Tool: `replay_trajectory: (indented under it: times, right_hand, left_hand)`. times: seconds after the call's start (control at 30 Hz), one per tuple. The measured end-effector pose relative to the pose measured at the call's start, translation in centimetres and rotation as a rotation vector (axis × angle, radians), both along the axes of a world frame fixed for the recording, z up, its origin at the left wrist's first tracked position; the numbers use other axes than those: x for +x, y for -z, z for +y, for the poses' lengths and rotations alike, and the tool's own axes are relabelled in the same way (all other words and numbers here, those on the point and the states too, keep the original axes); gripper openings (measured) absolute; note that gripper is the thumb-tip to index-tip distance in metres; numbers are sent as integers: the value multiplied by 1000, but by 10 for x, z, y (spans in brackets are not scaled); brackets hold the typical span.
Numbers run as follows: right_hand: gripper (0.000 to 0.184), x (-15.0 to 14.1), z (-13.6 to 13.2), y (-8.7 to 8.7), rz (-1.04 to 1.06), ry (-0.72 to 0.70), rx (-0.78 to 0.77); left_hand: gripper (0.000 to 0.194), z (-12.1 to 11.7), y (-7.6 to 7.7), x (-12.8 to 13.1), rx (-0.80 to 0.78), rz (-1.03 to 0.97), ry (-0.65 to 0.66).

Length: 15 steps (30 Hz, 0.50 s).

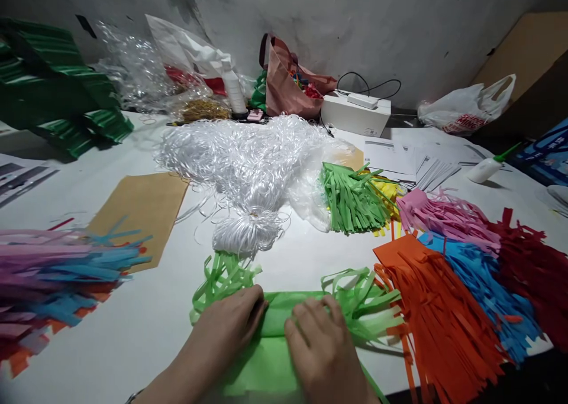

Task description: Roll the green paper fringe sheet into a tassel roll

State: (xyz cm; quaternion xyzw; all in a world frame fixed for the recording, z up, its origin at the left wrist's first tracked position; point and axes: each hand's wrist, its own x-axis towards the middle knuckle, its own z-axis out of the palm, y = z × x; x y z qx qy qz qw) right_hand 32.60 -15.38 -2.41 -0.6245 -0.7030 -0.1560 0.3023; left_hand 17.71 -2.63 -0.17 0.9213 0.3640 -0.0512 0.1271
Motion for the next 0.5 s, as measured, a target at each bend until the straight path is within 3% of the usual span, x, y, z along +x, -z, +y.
replay_trajectory:
  times: [0.07,0.17,0.23,0.33,0.4,0.5]
  right_hand:
    - [39,-4,-2,3,-34,-119,-11]
    - [40,-8,-2,12,-76,-100,-30]
    - [39,-8,-2,17,-87,-93,-23]
    - [34,-6,-1,20,-65,-105,-45]
    - [27,-4,-1,19,-6,-106,-41]
    - [21,-4,-3,13,104,-108,-20]
  left_hand:
    - [22,1,2,-1,8,-16,-2]
    - [22,0,4,-4,46,-71,1]
    - [22,-2,5,-9,170,-258,79]
    - [26,-11,6,-15,374,-575,298]
    - [27,-18,9,-18,398,-626,377]
    - [29,-23,17,-21,367,-604,365]
